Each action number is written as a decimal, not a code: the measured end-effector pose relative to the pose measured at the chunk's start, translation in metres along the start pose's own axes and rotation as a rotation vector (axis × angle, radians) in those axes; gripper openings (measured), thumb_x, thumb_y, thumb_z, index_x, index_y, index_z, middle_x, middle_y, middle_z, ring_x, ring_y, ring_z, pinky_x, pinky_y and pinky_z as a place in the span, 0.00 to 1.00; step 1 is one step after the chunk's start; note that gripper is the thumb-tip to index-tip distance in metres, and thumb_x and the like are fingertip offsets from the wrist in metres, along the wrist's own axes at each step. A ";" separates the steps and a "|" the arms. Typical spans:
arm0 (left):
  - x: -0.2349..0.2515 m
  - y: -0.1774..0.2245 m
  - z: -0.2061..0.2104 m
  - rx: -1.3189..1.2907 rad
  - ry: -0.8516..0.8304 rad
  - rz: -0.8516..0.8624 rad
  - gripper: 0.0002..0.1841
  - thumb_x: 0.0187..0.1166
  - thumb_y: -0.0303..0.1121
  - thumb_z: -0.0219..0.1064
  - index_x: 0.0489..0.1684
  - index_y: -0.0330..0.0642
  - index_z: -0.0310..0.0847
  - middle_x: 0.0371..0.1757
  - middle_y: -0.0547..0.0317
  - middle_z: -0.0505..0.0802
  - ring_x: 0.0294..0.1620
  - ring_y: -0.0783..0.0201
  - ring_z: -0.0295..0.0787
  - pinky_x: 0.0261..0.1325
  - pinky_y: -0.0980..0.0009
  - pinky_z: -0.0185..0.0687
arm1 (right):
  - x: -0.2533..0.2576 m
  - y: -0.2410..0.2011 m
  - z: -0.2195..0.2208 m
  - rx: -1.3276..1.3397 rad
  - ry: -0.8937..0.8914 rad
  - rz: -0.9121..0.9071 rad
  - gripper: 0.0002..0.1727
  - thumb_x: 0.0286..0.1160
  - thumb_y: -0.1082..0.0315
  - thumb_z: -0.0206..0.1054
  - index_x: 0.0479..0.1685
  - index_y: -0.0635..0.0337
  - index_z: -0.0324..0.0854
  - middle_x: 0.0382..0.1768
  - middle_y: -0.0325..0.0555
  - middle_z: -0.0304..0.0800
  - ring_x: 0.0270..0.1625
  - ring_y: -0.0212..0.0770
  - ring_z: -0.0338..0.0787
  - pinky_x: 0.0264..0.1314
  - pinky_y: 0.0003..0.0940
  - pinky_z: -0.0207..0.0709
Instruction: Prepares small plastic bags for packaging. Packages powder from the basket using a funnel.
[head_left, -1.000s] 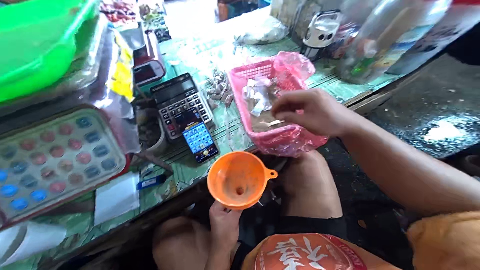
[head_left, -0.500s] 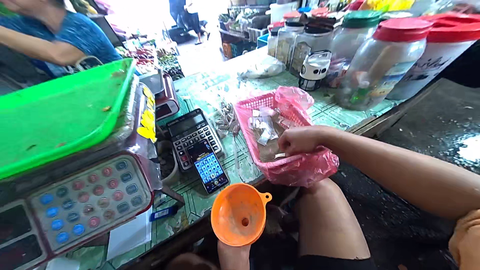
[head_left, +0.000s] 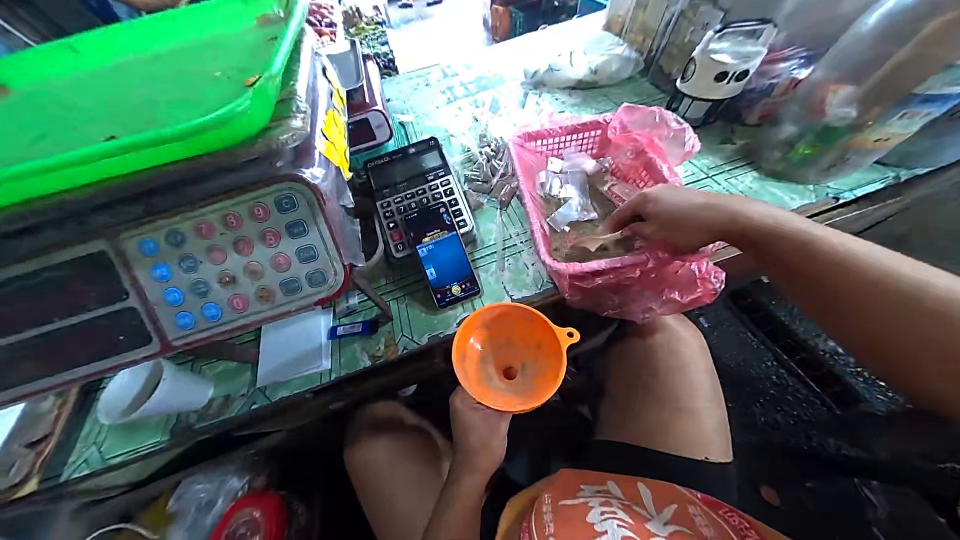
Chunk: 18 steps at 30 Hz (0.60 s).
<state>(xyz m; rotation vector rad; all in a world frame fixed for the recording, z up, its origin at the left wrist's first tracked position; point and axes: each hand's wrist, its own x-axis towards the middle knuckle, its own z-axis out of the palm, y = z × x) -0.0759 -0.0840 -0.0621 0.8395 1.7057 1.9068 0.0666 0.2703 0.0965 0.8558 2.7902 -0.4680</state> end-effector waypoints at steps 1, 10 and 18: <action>0.000 0.000 -0.001 -0.002 -0.001 0.004 0.28 0.50 0.17 0.84 0.55 0.28 0.83 0.49 0.58 0.97 0.53 0.71 0.95 0.62 0.72 0.92 | 0.000 0.008 -0.001 -0.056 0.044 0.013 0.10 0.83 0.69 0.65 0.43 0.51 0.94 0.39 0.49 0.95 0.50 0.55 0.92 0.56 0.66 0.81; 0.000 -0.002 0.000 0.003 0.000 0.014 0.25 0.51 0.18 0.85 0.53 0.29 0.85 0.48 0.58 0.97 0.52 0.70 0.95 0.61 0.72 0.92 | -0.010 -0.010 -0.007 -0.108 -0.102 0.064 0.12 0.85 0.69 0.62 0.46 0.53 0.94 0.39 0.49 0.94 0.50 0.54 0.92 0.58 0.62 0.80; 0.005 0.000 -0.001 0.083 0.016 0.084 0.22 0.53 0.24 0.86 0.49 0.32 0.88 0.49 0.58 0.97 0.53 0.70 0.95 0.62 0.72 0.92 | 0.007 -0.017 0.006 0.253 -0.189 -0.063 0.12 0.88 0.70 0.60 0.44 0.55 0.91 0.35 0.43 0.92 0.41 0.42 0.90 0.50 0.50 0.81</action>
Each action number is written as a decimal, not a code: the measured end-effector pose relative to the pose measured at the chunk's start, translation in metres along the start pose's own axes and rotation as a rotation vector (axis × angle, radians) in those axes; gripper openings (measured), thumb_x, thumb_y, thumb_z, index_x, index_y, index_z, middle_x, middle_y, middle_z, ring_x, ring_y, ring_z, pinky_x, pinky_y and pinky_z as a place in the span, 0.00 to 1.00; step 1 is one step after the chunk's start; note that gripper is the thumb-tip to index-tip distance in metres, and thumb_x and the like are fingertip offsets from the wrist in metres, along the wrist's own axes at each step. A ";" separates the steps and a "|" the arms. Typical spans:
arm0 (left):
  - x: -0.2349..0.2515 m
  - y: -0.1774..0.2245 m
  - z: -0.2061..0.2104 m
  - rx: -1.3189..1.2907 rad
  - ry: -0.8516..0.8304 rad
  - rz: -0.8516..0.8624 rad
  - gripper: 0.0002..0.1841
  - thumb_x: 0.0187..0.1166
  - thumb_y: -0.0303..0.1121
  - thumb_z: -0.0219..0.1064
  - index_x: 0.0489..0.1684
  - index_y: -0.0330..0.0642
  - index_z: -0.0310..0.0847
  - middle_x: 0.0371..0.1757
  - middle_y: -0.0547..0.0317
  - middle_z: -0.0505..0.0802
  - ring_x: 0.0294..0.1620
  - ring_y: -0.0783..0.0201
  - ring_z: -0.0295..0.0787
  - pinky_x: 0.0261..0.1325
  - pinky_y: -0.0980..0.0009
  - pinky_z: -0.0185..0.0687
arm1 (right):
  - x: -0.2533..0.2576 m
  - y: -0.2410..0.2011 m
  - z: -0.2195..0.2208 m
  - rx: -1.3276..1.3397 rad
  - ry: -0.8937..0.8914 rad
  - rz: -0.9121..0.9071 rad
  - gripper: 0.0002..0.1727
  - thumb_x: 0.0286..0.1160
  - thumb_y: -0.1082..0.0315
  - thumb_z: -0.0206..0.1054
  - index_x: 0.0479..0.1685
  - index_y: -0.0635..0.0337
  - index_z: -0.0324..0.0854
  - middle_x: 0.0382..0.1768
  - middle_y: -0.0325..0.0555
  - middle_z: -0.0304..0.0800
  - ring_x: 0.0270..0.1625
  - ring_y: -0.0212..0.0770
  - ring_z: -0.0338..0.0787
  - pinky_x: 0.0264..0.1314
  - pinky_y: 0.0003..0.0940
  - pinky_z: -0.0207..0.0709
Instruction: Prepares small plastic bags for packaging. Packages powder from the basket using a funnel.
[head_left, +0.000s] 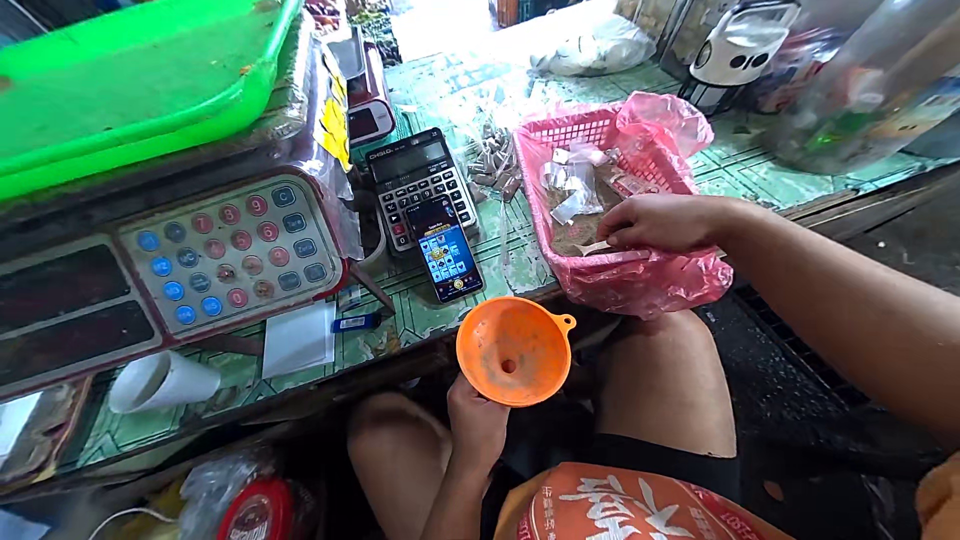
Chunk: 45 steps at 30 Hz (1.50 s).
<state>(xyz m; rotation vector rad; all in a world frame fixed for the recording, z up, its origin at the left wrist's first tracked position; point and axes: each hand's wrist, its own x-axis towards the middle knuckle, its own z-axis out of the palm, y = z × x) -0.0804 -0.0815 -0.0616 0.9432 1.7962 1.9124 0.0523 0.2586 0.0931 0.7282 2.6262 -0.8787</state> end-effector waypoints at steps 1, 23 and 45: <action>0.001 0.000 0.000 0.000 0.002 0.005 0.22 0.53 0.24 0.86 0.49 0.33 0.89 0.49 0.58 0.97 0.54 0.69 0.95 0.62 0.71 0.92 | -0.001 -0.001 -0.001 0.033 -0.003 -0.002 0.12 0.88 0.71 0.60 0.44 0.56 0.91 0.35 0.43 0.91 0.39 0.40 0.89 0.49 0.47 0.82; 0.056 0.013 0.035 0.311 -0.076 0.249 0.10 0.62 0.27 0.82 0.40 0.41 0.94 0.46 0.61 0.94 0.51 0.73 0.92 0.58 0.76 0.90 | -0.062 -0.078 0.025 -0.316 0.502 -0.424 0.09 0.71 0.72 0.69 0.42 0.47 0.91 0.39 0.35 0.88 0.41 0.35 0.89 0.44 0.41 0.87; 0.016 -0.015 0.029 0.080 -0.013 0.086 0.18 0.58 0.23 0.84 0.47 0.36 0.92 0.51 0.56 0.96 0.55 0.68 0.94 0.62 0.70 0.93 | -0.007 0.003 -0.001 0.016 0.074 -0.021 0.09 0.82 0.74 0.66 0.52 0.56 0.89 0.33 0.44 0.91 0.36 0.41 0.90 0.47 0.49 0.84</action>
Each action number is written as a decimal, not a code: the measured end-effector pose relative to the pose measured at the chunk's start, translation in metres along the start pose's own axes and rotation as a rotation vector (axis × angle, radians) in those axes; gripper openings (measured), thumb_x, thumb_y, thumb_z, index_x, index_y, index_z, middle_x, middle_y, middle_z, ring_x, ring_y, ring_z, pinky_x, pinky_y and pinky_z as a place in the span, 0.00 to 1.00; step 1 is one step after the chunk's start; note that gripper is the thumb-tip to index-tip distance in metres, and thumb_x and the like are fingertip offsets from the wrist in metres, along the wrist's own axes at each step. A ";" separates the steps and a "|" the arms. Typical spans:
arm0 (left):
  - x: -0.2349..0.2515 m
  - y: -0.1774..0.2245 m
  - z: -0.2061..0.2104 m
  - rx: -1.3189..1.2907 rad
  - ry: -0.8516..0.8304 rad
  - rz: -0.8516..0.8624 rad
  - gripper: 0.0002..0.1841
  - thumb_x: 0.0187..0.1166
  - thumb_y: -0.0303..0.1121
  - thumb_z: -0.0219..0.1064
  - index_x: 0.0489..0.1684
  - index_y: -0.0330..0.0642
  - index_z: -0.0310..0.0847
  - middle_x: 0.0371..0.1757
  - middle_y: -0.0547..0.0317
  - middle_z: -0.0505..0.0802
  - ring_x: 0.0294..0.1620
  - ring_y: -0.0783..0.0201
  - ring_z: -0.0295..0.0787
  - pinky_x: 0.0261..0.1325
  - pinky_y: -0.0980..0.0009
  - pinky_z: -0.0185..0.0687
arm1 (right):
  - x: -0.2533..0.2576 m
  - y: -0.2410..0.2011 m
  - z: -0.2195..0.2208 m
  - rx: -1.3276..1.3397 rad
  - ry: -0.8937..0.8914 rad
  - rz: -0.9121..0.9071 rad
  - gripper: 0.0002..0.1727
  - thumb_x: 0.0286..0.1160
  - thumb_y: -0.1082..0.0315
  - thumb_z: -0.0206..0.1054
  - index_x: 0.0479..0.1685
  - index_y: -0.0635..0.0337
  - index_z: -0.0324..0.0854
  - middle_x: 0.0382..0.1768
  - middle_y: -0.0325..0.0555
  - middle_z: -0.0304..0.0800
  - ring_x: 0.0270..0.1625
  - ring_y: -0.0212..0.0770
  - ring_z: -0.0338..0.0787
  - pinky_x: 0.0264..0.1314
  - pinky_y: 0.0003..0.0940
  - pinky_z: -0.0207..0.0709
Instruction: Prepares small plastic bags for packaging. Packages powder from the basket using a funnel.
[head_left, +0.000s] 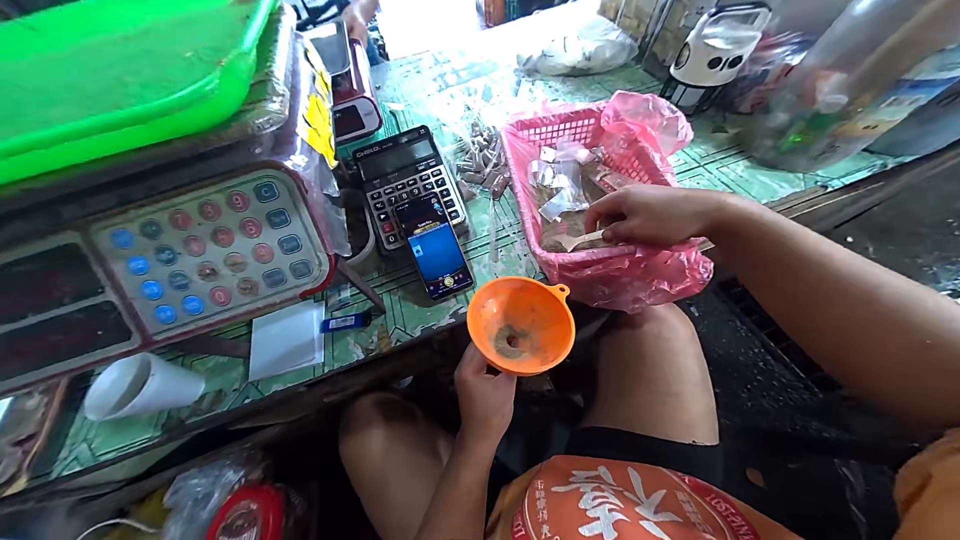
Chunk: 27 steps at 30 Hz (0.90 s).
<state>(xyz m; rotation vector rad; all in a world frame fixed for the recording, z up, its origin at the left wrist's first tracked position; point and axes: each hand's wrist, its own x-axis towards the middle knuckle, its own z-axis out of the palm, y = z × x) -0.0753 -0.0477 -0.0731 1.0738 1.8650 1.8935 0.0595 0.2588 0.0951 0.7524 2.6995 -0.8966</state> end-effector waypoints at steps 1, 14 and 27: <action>0.003 0.002 0.000 0.009 -0.011 0.018 0.17 0.58 0.23 0.84 0.47 0.37 0.93 0.51 0.57 0.96 0.55 0.68 0.94 0.62 0.70 0.93 | -0.003 -0.002 -0.003 0.028 0.019 0.009 0.09 0.82 0.76 0.65 0.53 0.58 0.88 0.32 0.45 0.90 0.35 0.42 0.88 0.46 0.48 0.83; 0.032 0.013 0.013 0.194 -0.054 0.180 0.12 0.62 0.27 0.82 0.43 0.40 0.94 0.44 0.61 0.94 0.51 0.72 0.92 0.59 0.74 0.90 | -0.048 -0.028 -0.020 0.159 0.248 -0.127 0.09 0.81 0.75 0.65 0.48 0.51 0.88 0.33 0.37 0.92 0.33 0.35 0.89 0.39 0.36 0.86; 0.009 0.001 0.001 0.026 0.058 0.110 0.26 0.57 0.28 0.82 0.55 0.25 0.81 0.49 0.55 0.95 0.55 0.75 0.92 0.66 0.76 0.87 | -0.062 -0.050 0.020 -0.265 0.656 -0.218 0.12 0.80 0.73 0.63 0.54 0.54 0.89 0.50 0.47 0.92 0.48 0.49 0.93 0.50 0.58 0.86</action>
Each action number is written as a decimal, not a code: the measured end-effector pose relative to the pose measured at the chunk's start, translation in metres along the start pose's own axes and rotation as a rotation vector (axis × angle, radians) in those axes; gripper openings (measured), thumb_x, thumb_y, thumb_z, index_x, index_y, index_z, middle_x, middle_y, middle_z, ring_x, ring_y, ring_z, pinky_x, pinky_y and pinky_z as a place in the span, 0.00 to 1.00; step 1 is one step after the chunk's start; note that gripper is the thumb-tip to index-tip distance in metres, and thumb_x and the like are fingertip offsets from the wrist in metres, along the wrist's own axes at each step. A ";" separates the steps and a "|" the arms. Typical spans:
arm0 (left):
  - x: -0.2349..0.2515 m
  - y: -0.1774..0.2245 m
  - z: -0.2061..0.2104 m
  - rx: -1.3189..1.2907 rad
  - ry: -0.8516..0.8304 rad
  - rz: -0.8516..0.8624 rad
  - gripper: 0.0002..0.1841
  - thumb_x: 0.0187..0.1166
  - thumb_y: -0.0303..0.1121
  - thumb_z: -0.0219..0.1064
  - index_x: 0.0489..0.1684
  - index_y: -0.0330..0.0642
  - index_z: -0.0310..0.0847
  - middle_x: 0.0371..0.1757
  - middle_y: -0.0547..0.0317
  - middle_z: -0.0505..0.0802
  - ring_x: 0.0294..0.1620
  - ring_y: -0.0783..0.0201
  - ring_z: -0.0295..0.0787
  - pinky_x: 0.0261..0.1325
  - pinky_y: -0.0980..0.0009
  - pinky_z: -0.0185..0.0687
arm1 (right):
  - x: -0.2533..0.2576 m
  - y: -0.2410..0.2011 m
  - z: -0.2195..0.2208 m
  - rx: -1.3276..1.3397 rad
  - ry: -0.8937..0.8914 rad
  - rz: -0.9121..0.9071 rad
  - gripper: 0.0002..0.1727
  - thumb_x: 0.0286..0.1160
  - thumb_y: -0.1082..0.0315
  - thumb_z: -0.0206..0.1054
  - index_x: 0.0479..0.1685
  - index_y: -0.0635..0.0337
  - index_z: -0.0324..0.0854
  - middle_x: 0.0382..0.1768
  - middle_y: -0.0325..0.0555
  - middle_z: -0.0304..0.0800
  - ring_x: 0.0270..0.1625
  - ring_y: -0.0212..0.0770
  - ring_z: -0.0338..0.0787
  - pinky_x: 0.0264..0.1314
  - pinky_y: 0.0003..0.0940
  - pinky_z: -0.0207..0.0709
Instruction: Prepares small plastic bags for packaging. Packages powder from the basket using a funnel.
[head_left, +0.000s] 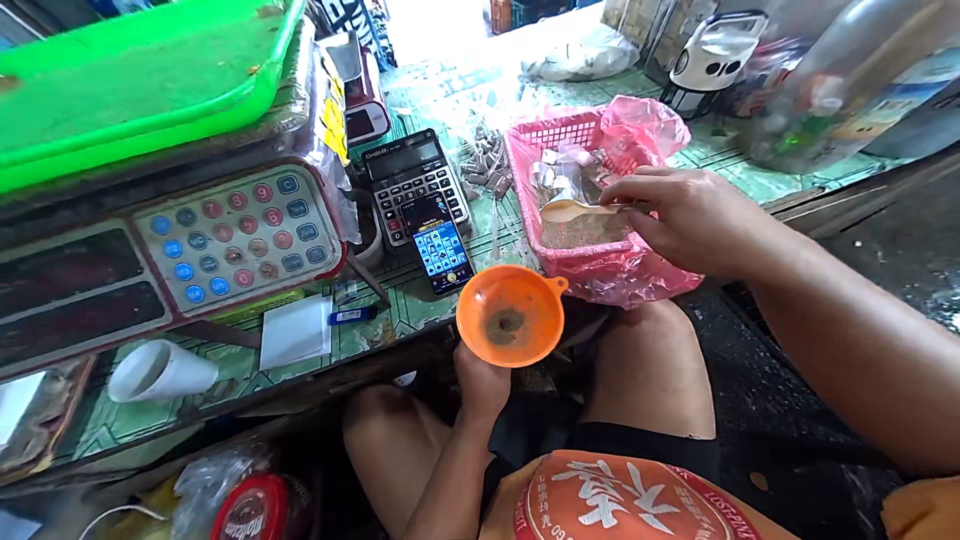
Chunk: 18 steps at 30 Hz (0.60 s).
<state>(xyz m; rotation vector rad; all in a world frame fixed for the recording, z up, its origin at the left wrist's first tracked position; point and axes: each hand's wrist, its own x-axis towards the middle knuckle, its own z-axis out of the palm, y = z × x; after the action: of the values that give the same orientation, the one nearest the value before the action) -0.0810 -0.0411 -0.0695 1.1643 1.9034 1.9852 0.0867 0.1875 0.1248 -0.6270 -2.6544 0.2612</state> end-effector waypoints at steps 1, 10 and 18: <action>-0.004 -0.002 -0.002 -0.008 0.014 -0.016 0.28 0.57 0.27 0.83 0.56 0.24 0.80 0.49 0.53 0.95 0.54 0.73 0.93 0.65 0.75 0.89 | 0.001 0.007 0.005 -0.020 -0.029 0.045 0.12 0.81 0.74 0.63 0.54 0.54 0.89 0.52 0.48 0.92 0.50 0.50 0.93 0.53 0.61 0.86; -0.025 -0.007 -0.023 0.063 0.064 0.031 0.30 0.56 0.31 0.81 0.57 0.22 0.78 0.50 0.54 0.94 0.56 0.77 0.91 0.67 0.79 0.84 | -0.006 0.027 0.028 -0.010 0.017 0.100 0.13 0.79 0.68 0.63 0.57 0.59 0.89 0.54 0.58 0.90 0.60 0.63 0.88 0.61 0.69 0.78; -0.020 0.007 -0.011 0.117 0.021 0.080 0.27 0.58 0.33 0.81 0.54 0.23 0.81 0.49 0.52 0.95 0.56 0.76 0.91 0.68 0.78 0.84 | -0.045 -0.067 0.062 0.430 -0.143 0.159 0.24 0.86 0.45 0.57 0.71 0.48 0.80 0.43 0.37 0.90 0.41 0.35 0.90 0.45 0.45 0.88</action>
<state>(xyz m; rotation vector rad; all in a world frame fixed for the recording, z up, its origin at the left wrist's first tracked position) -0.0713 -0.0627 -0.0698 1.2728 2.0391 1.9561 0.0713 0.1021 0.0712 -0.6932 -2.5571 0.9240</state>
